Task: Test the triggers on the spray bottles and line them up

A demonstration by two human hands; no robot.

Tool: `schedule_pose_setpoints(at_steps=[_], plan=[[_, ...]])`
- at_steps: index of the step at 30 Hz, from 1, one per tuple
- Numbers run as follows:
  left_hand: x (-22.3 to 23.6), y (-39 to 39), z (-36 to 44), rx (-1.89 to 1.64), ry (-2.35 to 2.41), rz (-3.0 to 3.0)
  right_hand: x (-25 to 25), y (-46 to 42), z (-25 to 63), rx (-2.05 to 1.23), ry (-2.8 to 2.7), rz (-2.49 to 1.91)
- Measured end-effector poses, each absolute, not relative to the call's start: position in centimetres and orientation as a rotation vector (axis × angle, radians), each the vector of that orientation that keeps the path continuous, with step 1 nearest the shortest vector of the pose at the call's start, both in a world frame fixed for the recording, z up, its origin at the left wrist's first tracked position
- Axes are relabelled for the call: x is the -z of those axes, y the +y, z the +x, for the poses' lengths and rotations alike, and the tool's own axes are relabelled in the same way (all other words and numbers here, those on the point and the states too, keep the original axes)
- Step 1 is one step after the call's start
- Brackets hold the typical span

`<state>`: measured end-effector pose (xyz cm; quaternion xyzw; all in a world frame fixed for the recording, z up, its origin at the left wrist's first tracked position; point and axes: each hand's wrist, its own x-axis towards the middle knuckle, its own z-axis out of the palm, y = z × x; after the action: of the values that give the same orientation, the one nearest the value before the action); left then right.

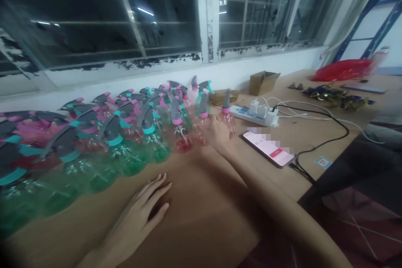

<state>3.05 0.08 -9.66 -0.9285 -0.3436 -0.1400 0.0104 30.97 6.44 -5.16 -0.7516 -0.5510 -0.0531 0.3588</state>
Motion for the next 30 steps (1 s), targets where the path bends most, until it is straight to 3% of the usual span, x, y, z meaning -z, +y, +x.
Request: schedule_pose_setpoints(at_steps=[9, 15, 20, 30], plan=[[7.7, -0.4, 6.1, 0.715, -1.312, -3.054, 5.3, 1.1, 29.7, 0.243, -1.49, -1.963], [4.0, 0.3, 11.0, 1.144, -1.324, -3.193, 5.8, -3.4, 28.1, 0.335, -1.571, -1.824], [0.9, 0.5, 13.8, 1.303, -1.243, -3.326, 6.2, -5.7, 26.3, 0.338, -1.645, -1.719], [0.7, -0.7, 11.5, 1.458, -1.212, -3.233, 6.8, -7.4, 21.1, 0.276, -1.736, -1.61]])
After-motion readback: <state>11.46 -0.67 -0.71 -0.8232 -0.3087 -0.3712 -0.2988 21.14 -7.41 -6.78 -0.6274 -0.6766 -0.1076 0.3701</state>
